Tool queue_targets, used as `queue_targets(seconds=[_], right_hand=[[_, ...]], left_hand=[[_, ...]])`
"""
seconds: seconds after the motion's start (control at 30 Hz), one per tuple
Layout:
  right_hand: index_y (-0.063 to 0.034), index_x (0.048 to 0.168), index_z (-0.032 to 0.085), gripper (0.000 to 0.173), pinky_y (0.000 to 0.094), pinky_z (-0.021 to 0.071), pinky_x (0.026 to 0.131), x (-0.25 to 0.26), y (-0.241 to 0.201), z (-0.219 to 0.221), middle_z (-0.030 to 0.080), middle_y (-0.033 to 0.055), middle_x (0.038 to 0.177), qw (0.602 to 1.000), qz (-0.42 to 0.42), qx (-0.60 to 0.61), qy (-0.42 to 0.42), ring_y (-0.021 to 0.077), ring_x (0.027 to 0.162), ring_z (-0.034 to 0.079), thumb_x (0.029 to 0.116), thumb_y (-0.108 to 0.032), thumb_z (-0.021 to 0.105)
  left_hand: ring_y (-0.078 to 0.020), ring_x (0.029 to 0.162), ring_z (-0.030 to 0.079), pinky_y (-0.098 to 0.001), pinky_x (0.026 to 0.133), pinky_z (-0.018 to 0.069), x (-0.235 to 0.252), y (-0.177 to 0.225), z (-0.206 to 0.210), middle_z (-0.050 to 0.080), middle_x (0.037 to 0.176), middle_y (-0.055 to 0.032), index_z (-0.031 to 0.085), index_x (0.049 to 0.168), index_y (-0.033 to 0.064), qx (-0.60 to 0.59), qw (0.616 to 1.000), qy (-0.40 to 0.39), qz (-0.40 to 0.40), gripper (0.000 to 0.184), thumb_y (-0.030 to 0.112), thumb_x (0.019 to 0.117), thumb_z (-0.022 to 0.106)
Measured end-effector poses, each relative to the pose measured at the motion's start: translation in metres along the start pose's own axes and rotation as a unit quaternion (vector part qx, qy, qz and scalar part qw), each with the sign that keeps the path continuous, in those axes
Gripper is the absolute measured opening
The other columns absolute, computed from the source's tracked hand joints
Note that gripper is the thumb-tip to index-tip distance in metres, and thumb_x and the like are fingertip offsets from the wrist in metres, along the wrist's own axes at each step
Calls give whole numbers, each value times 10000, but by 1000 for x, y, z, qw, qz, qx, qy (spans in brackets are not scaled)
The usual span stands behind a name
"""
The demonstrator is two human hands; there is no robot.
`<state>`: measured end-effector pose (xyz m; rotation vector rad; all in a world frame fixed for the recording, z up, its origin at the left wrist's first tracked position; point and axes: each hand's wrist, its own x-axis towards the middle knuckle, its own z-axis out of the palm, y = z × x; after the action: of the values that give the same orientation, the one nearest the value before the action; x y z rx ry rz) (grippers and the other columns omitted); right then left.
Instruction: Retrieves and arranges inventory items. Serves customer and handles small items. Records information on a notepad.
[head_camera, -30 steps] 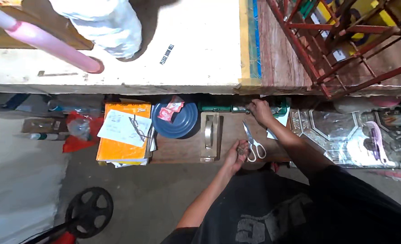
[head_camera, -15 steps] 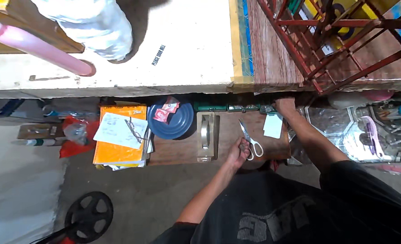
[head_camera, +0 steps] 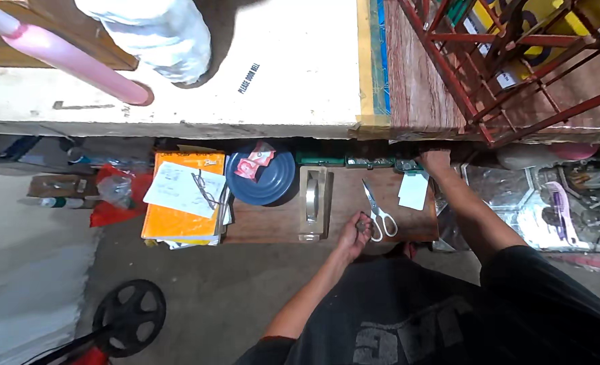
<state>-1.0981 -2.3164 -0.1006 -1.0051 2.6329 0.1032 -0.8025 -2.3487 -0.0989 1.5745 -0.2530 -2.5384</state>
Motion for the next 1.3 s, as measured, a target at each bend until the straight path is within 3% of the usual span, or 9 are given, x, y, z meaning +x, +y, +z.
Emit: queue_targets(seconds=[0.17,0.3,0.47,0.53,0.63,0.7,0.87,1.1,1.3], right_hand=[[56,1400,549,437,702,348,1089,1,-12,3,534,304,1440,999,3,-27,-27,483,1382,469,1072,-226,489],[45,1341,608,448,717,349,1081,-6,-6,-17,570,312,1390,992,17,123,3,502,1354,488,1008,-255,628],[63,1325,561,333,381,574,858,-10,10,-18,642,225,1189,838,122,530,29,229,964,677,1005,-26,589],[14,1424,468,375,361,585,859,-6,10,-21,567,183,1315,796,127,592,5,213,1050,648,1064,-84,505],[61,1424,525,457,536,393,1131,-2,-2,-28,517,271,1469,965,17,261,-14,352,1372,499,1042,-184,580],[46,1413,547,471,710,314,1119,-2,-15,-25,506,312,1465,995,-2,90,-49,485,1409,432,1031,-227,587],[86,1430,504,435,705,305,1125,11,-17,-4,479,325,1485,992,-11,-8,-125,502,1417,413,1069,-156,485],[136,1388,515,415,665,316,1143,35,0,-1,487,348,1461,984,-66,18,-162,508,1409,420,1063,-120,506],[111,1284,606,566,583,427,1056,6,5,-35,617,307,1285,961,-54,208,-173,401,1222,590,1098,-394,430]], left_hand=[[-68,551,561,-184,503,484,-1,0,4,603,740,-19,542,916,87,10,1000,-16,-4,342,273,1126,346],[-83,588,593,-198,539,502,-2,2,1,637,766,-31,569,942,71,1,1000,-8,11,355,269,1128,340],[-152,844,716,-267,772,587,1,2,-7,726,984,-101,581,1205,4,-34,999,2,36,289,159,1118,353],[-189,1000,710,-308,887,574,1,1,-9,698,1156,-143,499,1359,-17,-29,997,-28,59,321,55,1099,326],[-193,1120,684,-320,961,555,-3,2,-12,631,1318,-159,362,1473,-8,2,992,-86,91,391,-11,1088,290],[-177,1142,677,-304,976,547,-8,3,-13,617,1356,-153,346,1484,-14,22,988,-101,117,397,-16,1088,323],[-165,1059,712,-294,931,575,-27,2,-10,711,1182,-114,517,1331,-43,-40,979,-111,168,304,39,1104,332],[-289,1192,655,-388,1029,522,-42,-20,-10,653,1291,-181,501,1362,-8,-201,928,-239,204,611,385,1121,100],[-269,1191,654,-369,1016,525,-53,-46,17,652,1294,-164,499,1363,12,-216,922,-205,249,455,224,1130,172]])
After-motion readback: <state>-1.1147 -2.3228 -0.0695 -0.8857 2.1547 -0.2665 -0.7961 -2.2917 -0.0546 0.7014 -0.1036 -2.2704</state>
